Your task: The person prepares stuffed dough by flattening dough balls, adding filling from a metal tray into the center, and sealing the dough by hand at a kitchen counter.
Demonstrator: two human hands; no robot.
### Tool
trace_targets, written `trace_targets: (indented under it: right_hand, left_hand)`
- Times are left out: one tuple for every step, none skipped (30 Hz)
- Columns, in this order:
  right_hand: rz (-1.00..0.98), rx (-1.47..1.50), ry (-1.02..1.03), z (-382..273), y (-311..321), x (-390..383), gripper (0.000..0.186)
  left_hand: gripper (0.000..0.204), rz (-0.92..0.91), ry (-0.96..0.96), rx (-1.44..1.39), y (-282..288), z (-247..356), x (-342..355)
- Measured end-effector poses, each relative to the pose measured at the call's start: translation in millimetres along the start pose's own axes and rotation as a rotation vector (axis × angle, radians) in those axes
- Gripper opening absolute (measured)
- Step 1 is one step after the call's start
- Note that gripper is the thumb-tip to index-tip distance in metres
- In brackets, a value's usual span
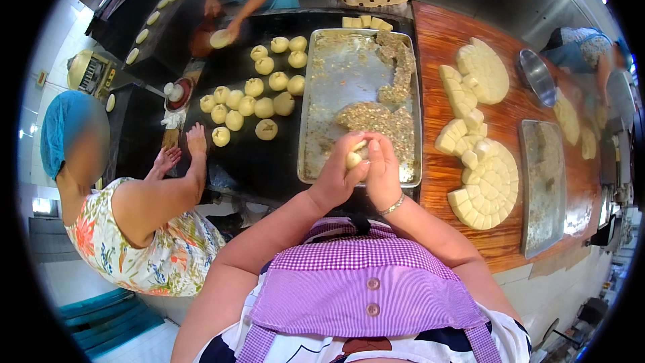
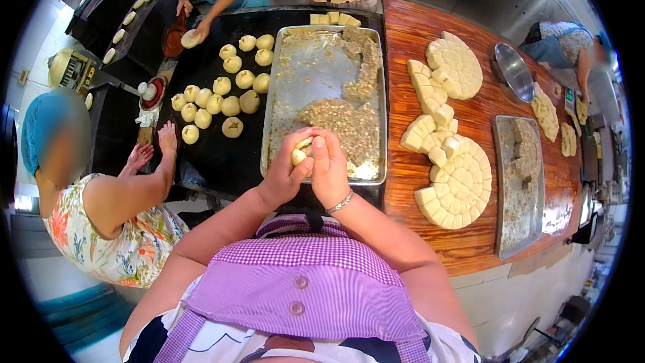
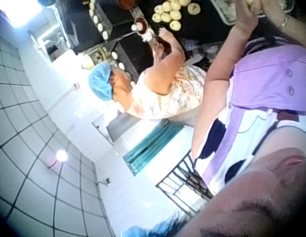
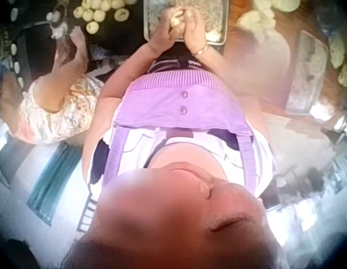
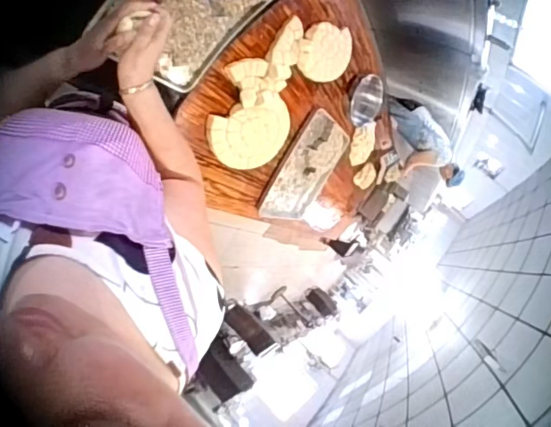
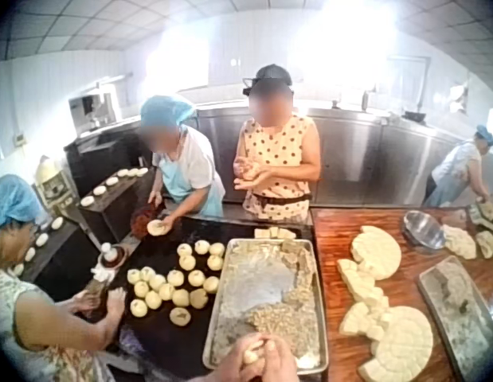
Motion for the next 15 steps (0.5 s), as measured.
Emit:
trace_targets:
  right_hand:
    - [-0.002, 0.001, -0.002, 0.3, 1.4, -1.9, 0.025]
    - [-0.017, 0.053, -0.028, 5.2, 3.3, -2.9, 0.023]
    - [-0.031, 0.105, -0.054, 12.4, 5.5, -3.3, 0.022]
    - [-0.043, 0.161, -0.085, 16.9, 6.4, -2.2, 0.021]
    - [-0.089, 0.192, -0.111, 17.4, 5.6, -2.3, 0.021]
    - [-0.135, 0.223, -0.137, 16.4, 5.4, -3.0, 0.022]
    - [-0.179, 0.254, -0.164, 17.6, 4.5, -4.1, 0.023]
    - [-0.144, 0.166, -0.099, 14.9, 7.3, -4.6, 0.024]
    - [-0.108, 0.078, -0.035, 12.4, 9.7, -5.5, 0.025]
    - [-0.071, -0.01, 0.035, 8.5, 11.5, -6.4, 0.027]
    - [-0.083, 0.024, 0.028, 9.7, 11.4, -8.1, 0.026]
    - [-0.094, 0.058, 0.022, 11.1, 11.2, -10.9, 0.026]
    - [-0.109, 0.092, 0.016, 11.7, 10.6, -12.4, 0.025]
    - [-0.137, 0.133, -0.026, 13.3, 9.8, -12.2, 0.025]
    - [-0.165, 0.173, -0.068, 13.5, 9.7, -12.1, 0.026]
  left_hand:
    - [0.062, 0.015, -0.024, 0.018, -2.2, 4.6, 0.0]
    - [0.06, 0.031, -0.047, 0.037, -3.6, 8.7, -0.5]
    - [0.059, 0.027, -0.067, 0.025, -5.2, 11.1, -1.0]
    - [0.058, 0.019, -0.082, 0.012, -3.9, 11.7, 1.0]
    - [0.057, 0.01, -0.097, 0.0, -2.4, 12.5, 3.2]
    - [0.058, -0.006, -0.136, 0.015, -0.7, 15.6, 6.5]
    - [0.059, -0.023, -0.173, 0.03, 0.5, 18.9, 9.5]
    - [0.059, -0.04, -0.21, 0.045, 0.0, 23.1, 11.2]
    - [0.061, -0.037, -0.225, 0.076, -1.2, 27.3, 11.9]
    - [0.062, -0.036, -0.246, 0.108, -3.0, 32.5, 13.5]
    - [0.063, -0.034, -0.267, 0.14, -4.4, 35.7, 14.1]
    - [0.067, -0.064, -0.253, 0.148, -6.4, 34.2, 13.7]
    - [0.071, -0.092, -0.239, 0.16, -6.8, 32.5, 13.0]
    - [0.075, -0.089, -0.214, 0.146, -6.5, 29.0, 11.4]
    - [0.079, -0.088, -0.189, 0.133, -7.1, 25.7, 10.2]
Point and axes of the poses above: each hand's wrist, its own x-axis towards the middle knuckle, its own y-axis out of the back of the hand, z = x × y, the point moved 7 cm from there along x, towards the middle knuckle, and after that the axes turned 11 degrees about -y, right-handed, at the moved point
